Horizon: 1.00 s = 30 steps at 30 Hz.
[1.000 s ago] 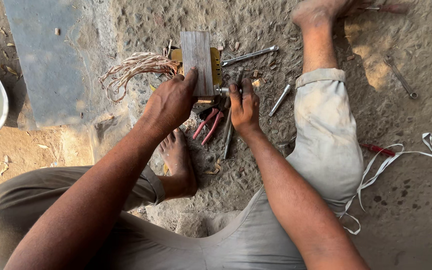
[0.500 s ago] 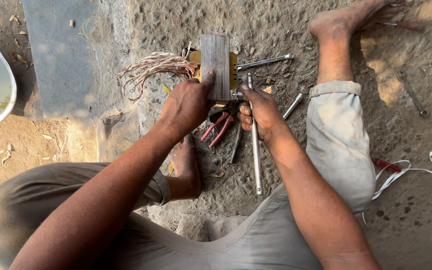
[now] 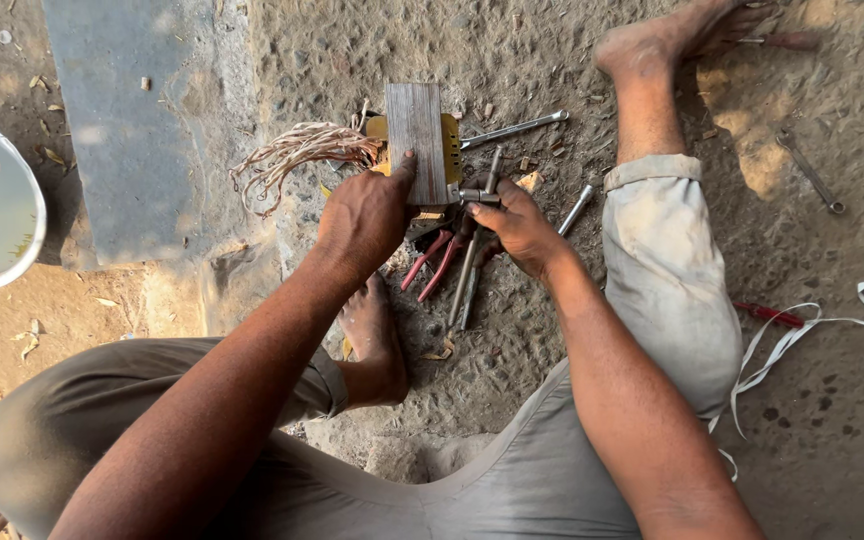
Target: The person sits on the ground and repairs a small electronic device using pliers, a screwdriver, and a wrench. They remove and reattach metal plates and wires, adjusting components within the device casing.
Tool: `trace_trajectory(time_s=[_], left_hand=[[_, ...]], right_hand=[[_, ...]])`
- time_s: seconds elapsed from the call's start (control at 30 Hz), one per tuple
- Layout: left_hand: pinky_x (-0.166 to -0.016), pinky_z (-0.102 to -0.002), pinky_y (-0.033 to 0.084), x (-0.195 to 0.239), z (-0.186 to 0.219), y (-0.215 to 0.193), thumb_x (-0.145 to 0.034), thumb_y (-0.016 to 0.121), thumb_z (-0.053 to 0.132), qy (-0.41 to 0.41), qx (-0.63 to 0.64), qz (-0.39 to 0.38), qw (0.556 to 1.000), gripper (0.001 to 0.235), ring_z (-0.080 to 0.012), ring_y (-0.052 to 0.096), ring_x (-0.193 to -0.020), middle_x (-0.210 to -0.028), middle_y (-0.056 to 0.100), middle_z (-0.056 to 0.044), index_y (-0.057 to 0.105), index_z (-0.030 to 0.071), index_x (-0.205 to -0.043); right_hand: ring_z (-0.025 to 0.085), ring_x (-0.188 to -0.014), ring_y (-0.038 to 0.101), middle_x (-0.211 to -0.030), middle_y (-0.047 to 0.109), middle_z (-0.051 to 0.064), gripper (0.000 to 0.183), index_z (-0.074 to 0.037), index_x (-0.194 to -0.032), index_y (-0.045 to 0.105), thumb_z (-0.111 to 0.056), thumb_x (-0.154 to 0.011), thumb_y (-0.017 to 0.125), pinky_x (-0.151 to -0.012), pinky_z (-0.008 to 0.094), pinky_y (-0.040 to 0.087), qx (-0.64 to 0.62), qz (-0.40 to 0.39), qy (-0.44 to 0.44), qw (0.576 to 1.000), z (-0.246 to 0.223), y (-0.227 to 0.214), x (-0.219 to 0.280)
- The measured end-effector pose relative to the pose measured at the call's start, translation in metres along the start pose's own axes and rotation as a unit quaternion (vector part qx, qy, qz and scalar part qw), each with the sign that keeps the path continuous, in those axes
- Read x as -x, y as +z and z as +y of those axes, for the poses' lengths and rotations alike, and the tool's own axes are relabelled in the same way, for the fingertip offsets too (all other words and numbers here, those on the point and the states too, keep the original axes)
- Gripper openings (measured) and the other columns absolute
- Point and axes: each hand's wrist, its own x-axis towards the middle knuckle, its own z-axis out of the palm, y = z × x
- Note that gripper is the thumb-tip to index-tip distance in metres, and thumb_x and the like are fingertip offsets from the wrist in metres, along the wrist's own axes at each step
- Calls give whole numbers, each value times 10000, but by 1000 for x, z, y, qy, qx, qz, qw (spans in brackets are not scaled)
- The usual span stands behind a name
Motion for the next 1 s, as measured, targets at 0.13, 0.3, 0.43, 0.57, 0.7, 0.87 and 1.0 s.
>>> trace_trajectory(time_s=[0.13,0.3,0.43,0.57,0.7,0.87,1.0], left_hand=[[-485,-380,570,1,1,1,-995,652,252,-9,28,-11,1000,530,-220,647,-577,-737,697,-138,493,84,-1472],[-558,-413,571,1,-3,6,-964,703,250,17,17,34,999,551,-239,670,-625,-752,714,-155,526,57,-1448],[-574,-414,585,3,-4,3,-961,703,246,13,33,21,999,558,-255,695,-670,-795,721,-153,528,67,-1459],[-633,-440,586,7,-4,-5,-937,723,275,24,40,44,998,604,-283,715,-724,-827,730,-165,521,84,-1473],[-636,-451,589,10,2,-14,-927,718,303,7,28,14,999,645,-296,718,-753,-839,722,-179,480,95,-1489],[-653,-438,600,10,3,-12,-988,671,270,-14,46,-17,999,618,-292,721,-753,-884,714,-186,437,69,-1524],[-677,-455,593,10,2,-11,-973,673,251,10,45,13,999,631,-319,716,-780,-881,715,-195,435,61,-1525]], right_hand=[[197,-955,684,-1050,644,37,374,-144,-1261,600,-137,-890,651,-734,403,640,-5,33,55,998,-18,11,3],[146,-1088,652,-1146,647,31,346,-94,-1281,605,-127,-939,644,-972,315,578,175,25,-123,977,-21,16,4],[156,-1122,642,-1127,662,45,321,-77,-1241,629,-156,-940,707,-999,309,530,203,31,-122,971,-19,14,2],[185,-943,644,-994,662,65,308,-26,-1178,646,-204,-940,723,-845,346,546,166,85,-38,982,-10,7,-3],[224,-732,647,-893,676,118,263,-13,-1067,654,-270,-1019,640,-655,399,557,312,157,208,914,2,-12,-12],[207,-834,709,-1096,723,127,186,-29,-1145,637,-171,-1025,629,-710,370,590,474,221,74,849,23,-30,-49],[302,-1138,613,-1321,628,152,362,-97,-1273,635,-67,-915,679,-945,476,511,578,213,-68,785,37,-42,-85]])
